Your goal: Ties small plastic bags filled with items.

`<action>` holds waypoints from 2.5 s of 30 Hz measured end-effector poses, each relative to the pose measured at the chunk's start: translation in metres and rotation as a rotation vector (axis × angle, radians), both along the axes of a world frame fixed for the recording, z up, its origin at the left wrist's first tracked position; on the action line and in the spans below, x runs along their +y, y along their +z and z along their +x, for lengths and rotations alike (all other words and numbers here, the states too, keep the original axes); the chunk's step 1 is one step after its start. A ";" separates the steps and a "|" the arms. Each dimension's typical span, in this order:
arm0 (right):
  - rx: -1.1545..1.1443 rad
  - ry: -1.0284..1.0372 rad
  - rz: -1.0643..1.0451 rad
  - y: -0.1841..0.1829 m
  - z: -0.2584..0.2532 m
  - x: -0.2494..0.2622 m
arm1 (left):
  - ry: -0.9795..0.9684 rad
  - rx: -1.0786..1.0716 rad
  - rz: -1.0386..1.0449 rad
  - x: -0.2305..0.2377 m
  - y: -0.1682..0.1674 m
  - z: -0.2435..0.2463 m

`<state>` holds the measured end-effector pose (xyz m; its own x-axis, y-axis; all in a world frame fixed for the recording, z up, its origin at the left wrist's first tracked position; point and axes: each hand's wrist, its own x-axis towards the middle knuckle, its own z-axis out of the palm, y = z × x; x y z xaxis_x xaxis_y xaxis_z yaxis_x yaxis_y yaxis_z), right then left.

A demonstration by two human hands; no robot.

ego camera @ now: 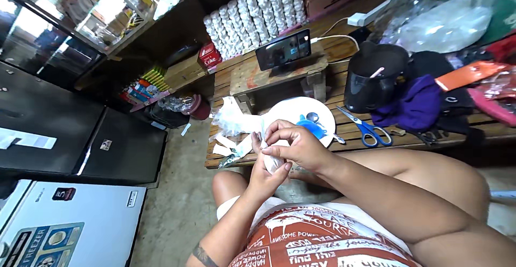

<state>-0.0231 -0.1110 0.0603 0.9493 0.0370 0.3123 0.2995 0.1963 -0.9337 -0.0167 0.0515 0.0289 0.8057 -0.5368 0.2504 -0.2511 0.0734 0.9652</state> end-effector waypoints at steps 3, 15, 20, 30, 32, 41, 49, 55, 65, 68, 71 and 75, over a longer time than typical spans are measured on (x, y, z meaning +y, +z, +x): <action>-0.012 0.004 0.034 0.001 -0.001 0.001 | -0.017 -0.054 0.018 0.003 0.001 0.003; 0.034 0.173 -0.096 0.000 0.001 0.002 | 0.072 -0.237 0.049 0.021 0.048 0.027; 0.053 0.201 -0.116 -0.003 0.002 0.004 | 0.049 -0.099 -0.080 0.026 0.050 0.026; -0.056 0.215 -0.162 -0.011 0.007 0.013 | 0.077 -0.221 -0.009 0.040 0.069 0.034; -0.054 0.215 -0.142 -0.013 0.008 0.014 | 0.092 -0.244 -0.005 0.039 0.072 0.036; -0.058 0.155 -0.225 -0.019 0.013 0.006 | 0.083 -0.240 -0.013 0.035 0.055 0.040; -0.124 0.337 -0.650 -0.024 0.027 -0.020 | 0.058 -0.308 0.151 0.059 0.023 0.032; 0.105 0.246 -0.875 -0.062 0.049 -0.017 | 0.296 -0.036 0.307 0.104 -0.005 0.062; 0.193 0.524 -1.203 -0.142 0.057 0.032 | 0.732 -0.066 0.559 0.183 -0.018 0.163; 0.225 0.530 -1.139 -0.145 0.061 0.026 | 0.709 -0.070 0.674 0.183 -0.048 0.179; 0.220 0.521 -1.117 -0.146 0.061 0.024 | 0.708 -0.019 0.702 0.178 -0.086 0.179; 0.218 0.517 -1.120 -0.149 0.060 0.025 | 0.760 0.107 0.518 0.184 -0.109 0.183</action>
<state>0.0371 -0.0858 -0.0889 0.7726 0.5635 -0.2925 0.2426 -0.6879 -0.6841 0.1664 0.2355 -0.0806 0.9921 0.1215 0.0309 0.0373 -0.5219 0.8522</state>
